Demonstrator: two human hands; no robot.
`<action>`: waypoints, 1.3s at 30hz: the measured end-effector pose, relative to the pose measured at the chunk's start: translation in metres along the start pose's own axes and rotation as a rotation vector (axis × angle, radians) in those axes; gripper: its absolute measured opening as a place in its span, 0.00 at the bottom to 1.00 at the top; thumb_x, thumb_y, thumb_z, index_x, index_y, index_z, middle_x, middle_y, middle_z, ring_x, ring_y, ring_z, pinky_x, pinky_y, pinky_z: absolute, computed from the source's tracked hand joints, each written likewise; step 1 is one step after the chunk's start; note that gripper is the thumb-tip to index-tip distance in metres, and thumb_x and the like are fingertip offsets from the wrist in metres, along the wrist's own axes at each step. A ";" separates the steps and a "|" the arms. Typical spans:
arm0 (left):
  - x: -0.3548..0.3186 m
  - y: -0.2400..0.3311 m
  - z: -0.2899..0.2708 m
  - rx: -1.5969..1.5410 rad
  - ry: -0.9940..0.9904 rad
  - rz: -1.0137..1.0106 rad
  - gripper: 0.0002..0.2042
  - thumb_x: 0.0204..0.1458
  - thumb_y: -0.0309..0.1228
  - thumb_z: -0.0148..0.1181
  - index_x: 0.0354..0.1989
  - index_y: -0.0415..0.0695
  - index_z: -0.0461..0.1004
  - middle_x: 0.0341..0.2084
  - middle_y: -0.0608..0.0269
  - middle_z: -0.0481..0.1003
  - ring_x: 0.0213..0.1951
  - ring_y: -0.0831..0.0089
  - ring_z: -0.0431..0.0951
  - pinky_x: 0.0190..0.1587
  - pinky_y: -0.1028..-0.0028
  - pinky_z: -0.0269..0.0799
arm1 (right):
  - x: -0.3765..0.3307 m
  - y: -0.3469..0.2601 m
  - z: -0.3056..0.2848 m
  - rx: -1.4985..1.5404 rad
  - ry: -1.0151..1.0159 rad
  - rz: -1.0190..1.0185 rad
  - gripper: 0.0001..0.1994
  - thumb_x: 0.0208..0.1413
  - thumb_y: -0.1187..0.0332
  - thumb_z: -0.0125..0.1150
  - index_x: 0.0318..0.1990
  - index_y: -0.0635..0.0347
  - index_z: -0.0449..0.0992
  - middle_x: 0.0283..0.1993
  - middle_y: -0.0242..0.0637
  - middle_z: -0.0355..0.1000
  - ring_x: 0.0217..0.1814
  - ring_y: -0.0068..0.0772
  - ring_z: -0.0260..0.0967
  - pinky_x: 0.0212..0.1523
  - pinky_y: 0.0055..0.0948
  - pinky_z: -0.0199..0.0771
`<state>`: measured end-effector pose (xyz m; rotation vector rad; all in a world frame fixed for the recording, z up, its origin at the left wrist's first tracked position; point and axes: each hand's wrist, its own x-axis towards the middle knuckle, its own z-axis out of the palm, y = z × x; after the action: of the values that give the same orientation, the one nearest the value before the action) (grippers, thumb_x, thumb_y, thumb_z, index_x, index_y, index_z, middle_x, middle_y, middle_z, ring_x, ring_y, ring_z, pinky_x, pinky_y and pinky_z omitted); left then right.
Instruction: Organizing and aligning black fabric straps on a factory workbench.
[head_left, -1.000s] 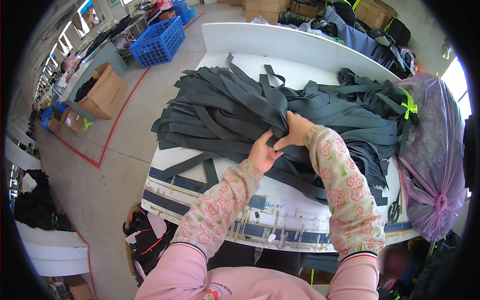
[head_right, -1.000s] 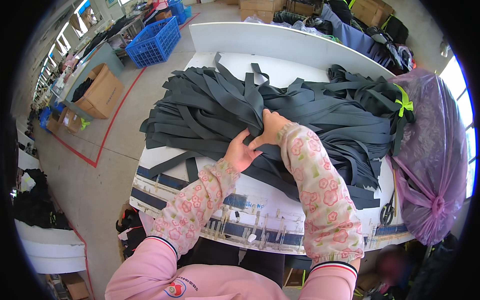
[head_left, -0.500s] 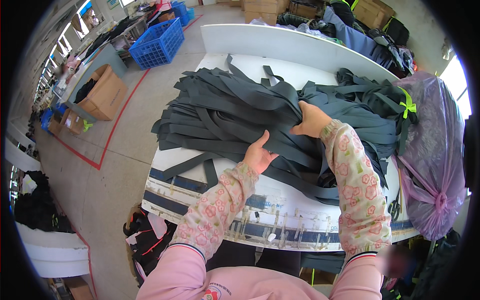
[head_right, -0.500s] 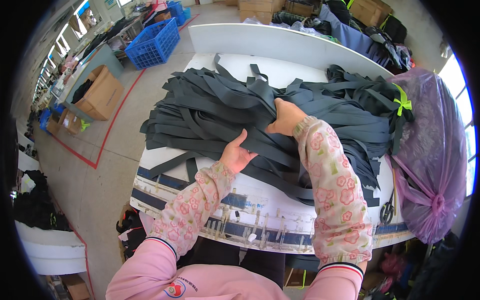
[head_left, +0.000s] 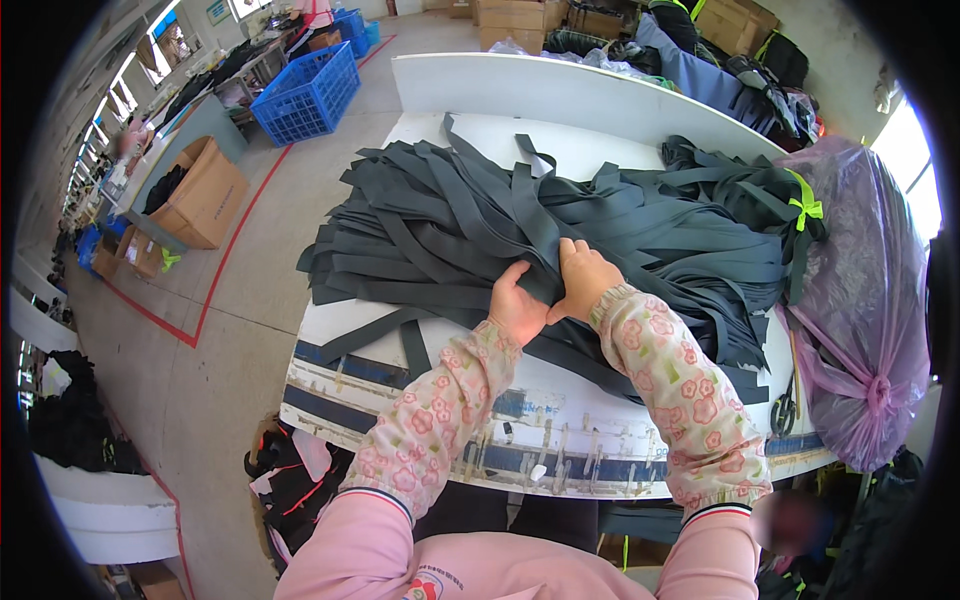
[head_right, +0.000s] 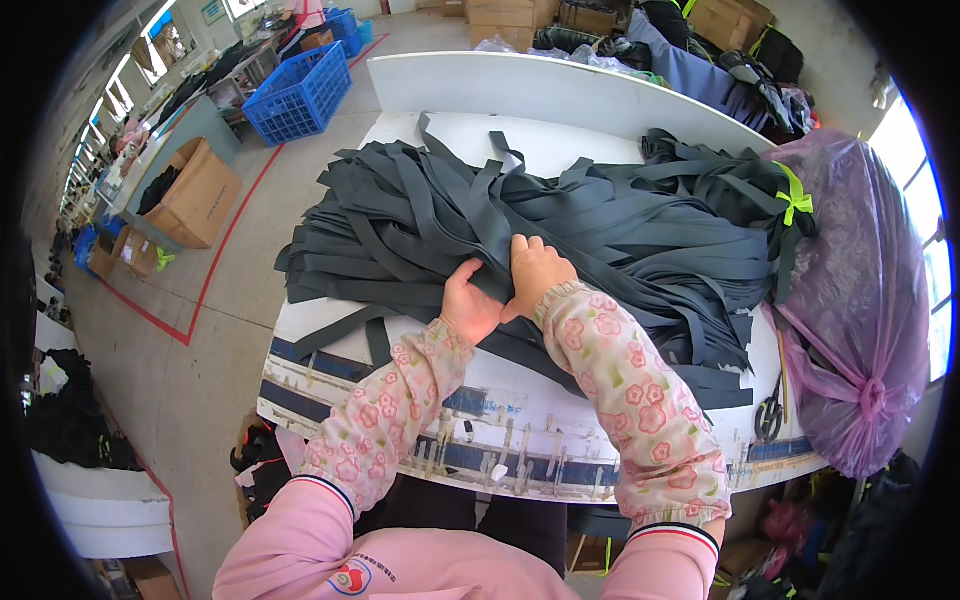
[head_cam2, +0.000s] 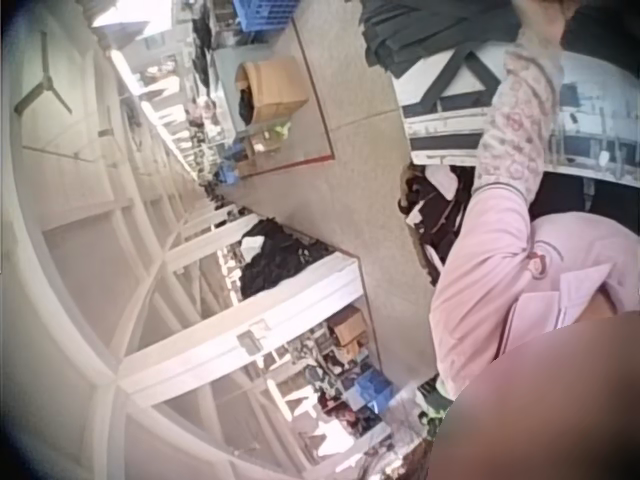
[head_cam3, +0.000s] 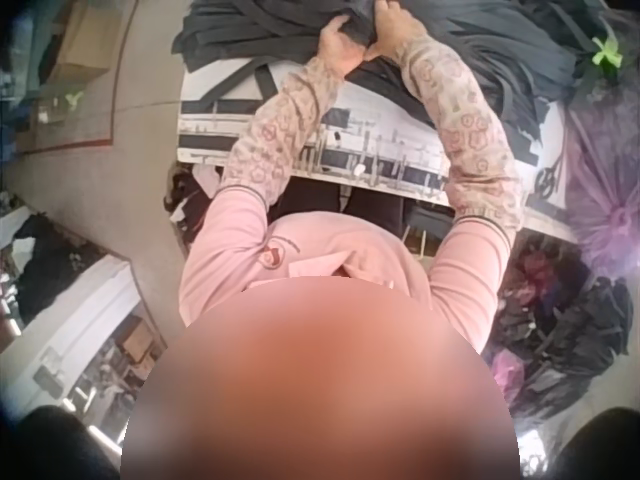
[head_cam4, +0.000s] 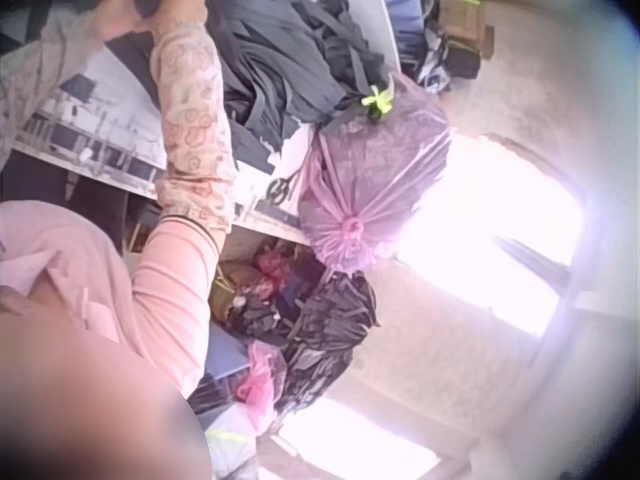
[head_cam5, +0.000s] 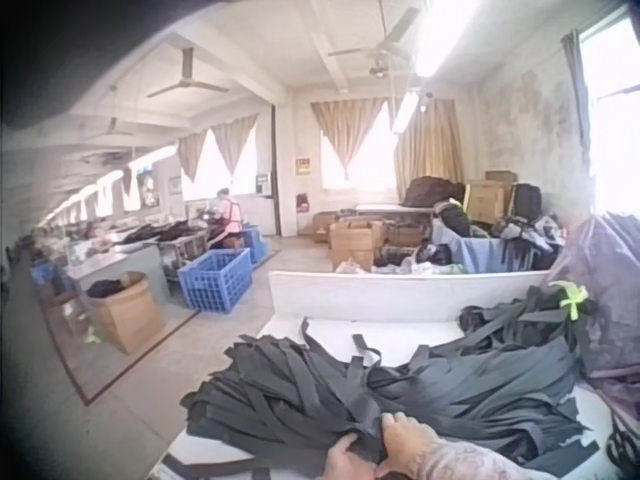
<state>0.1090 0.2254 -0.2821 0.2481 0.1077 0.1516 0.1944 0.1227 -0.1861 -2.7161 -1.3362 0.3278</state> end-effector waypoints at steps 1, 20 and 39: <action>0.002 0.000 -0.002 -0.034 -0.041 0.011 0.18 0.63 0.40 0.48 0.56 0.44 0.71 0.56 0.64 0.74 0.60 0.65 0.70 0.63 0.59 0.63 | 0.001 -0.003 0.001 -0.058 -0.003 0.002 0.46 0.28 0.57 0.84 0.56 0.66 0.62 0.53 0.49 0.69 0.57 0.52 0.71 0.51 0.43 0.77; -0.002 0.010 0.000 0.662 0.109 -0.053 0.16 0.60 0.49 0.61 0.41 0.49 0.75 0.44 0.75 0.72 0.50 0.77 0.72 0.57 0.64 0.64 | 0.009 0.043 -0.031 0.327 0.163 0.003 0.30 0.35 0.65 0.69 0.49 0.67 0.67 0.40 0.63 0.75 0.48 0.64 0.73 0.49 0.46 0.73; 0.006 0.015 -0.036 2.629 -0.579 0.312 0.44 0.49 0.54 0.65 0.73 0.53 0.54 0.76 0.57 0.43 0.76 0.58 0.40 0.72 0.42 0.30 | -0.066 0.070 -0.316 0.306 0.819 -0.158 0.19 0.44 0.71 0.61 0.46 0.66 0.77 0.36 0.37 0.75 0.40 0.27 0.71 0.44 0.25 0.70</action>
<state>0.1081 0.2495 -0.3133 2.9154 -0.4062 0.1499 0.2829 0.0304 0.1181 -2.0816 -1.1060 -0.5022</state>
